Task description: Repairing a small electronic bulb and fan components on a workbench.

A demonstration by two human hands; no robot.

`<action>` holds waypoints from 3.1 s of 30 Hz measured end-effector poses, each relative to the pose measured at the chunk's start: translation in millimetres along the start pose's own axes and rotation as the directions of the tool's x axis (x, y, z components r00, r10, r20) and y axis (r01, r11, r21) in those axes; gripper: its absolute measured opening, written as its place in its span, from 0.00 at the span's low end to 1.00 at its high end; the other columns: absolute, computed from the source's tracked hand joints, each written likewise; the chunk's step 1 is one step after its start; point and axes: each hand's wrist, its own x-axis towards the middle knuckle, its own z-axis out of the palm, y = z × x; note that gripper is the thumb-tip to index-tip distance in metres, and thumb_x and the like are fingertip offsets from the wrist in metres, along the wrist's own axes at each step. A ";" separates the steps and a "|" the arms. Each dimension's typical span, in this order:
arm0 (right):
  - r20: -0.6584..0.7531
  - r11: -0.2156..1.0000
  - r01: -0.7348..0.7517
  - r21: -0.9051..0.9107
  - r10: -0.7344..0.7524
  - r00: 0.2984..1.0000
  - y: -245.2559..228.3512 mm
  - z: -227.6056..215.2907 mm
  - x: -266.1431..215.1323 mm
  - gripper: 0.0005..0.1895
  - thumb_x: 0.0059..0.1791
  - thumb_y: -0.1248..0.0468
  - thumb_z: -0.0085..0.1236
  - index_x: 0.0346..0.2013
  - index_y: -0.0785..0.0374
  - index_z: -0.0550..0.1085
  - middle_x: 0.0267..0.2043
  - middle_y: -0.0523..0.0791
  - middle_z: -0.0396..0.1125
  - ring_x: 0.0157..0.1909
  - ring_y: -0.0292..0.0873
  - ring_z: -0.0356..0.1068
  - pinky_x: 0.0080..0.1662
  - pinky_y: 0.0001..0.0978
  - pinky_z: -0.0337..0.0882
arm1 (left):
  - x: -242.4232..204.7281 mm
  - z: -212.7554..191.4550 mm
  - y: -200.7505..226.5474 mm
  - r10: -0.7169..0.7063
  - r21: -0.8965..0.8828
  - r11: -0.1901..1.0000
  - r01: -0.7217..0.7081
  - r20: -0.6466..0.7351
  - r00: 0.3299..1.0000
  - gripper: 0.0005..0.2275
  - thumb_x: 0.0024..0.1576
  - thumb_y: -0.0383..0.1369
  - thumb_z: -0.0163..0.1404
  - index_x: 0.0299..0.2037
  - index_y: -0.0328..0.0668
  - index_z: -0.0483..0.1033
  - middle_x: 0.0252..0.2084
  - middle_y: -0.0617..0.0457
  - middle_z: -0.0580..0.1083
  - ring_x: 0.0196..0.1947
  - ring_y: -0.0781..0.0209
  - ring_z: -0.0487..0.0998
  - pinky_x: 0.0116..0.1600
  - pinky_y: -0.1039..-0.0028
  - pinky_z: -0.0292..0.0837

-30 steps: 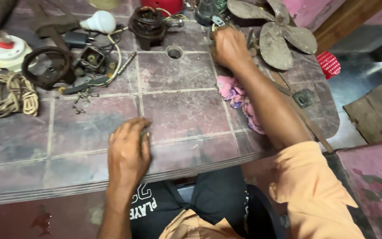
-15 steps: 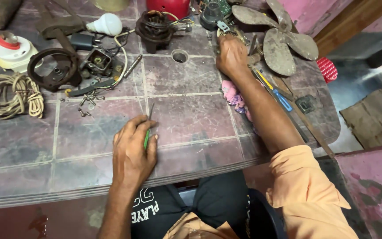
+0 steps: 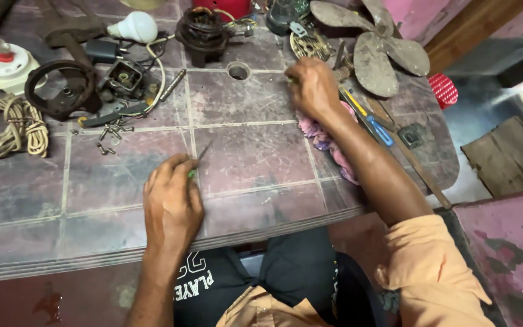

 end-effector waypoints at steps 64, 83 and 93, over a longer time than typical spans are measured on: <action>-0.266 0.763 0.321 0.560 -0.201 0.943 -83.4 -18.9 -20.4 0.10 0.45 0.75 0.67 0.38 0.70 0.76 0.43 0.51 0.72 0.42 0.47 0.76 0.43 0.34 0.75 | 127.2 121.4 -49.6 0.095 -0.811 0.316 0.492 0.543 0.834 0.08 0.55 0.20 0.59 0.43 0.32 0.76 0.38 0.50 0.80 0.37 0.68 0.82 0.44 0.78 0.80; -0.142 0.514 0.138 0.847 -0.033 0.989 -63.1 1.5 -23.5 0.04 0.46 0.76 0.64 0.34 0.70 0.78 0.42 0.49 0.73 0.43 0.39 0.74 0.44 0.28 0.75 | 123.0 124.5 -43.5 0.030 -0.769 0.278 0.575 0.606 0.795 0.11 0.57 0.23 0.58 0.48 0.32 0.75 0.38 0.48 0.81 0.36 0.65 0.83 0.42 0.75 0.82; 0.118 -0.166 -0.082 0.983 0.218 0.969 -49.7 14.5 -21.2 0.08 0.49 0.75 0.58 0.42 0.68 0.74 0.43 0.51 0.75 0.44 0.42 0.77 0.50 0.34 0.80 | 125.2 122.1 -40.6 0.095 -0.794 0.201 0.574 0.599 0.795 0.11 0.59 0.20 0.57 0.50 0.30 0.74 0.39 0.45 0.80 0.40 0.61 0.84 0.46 0.72 0.83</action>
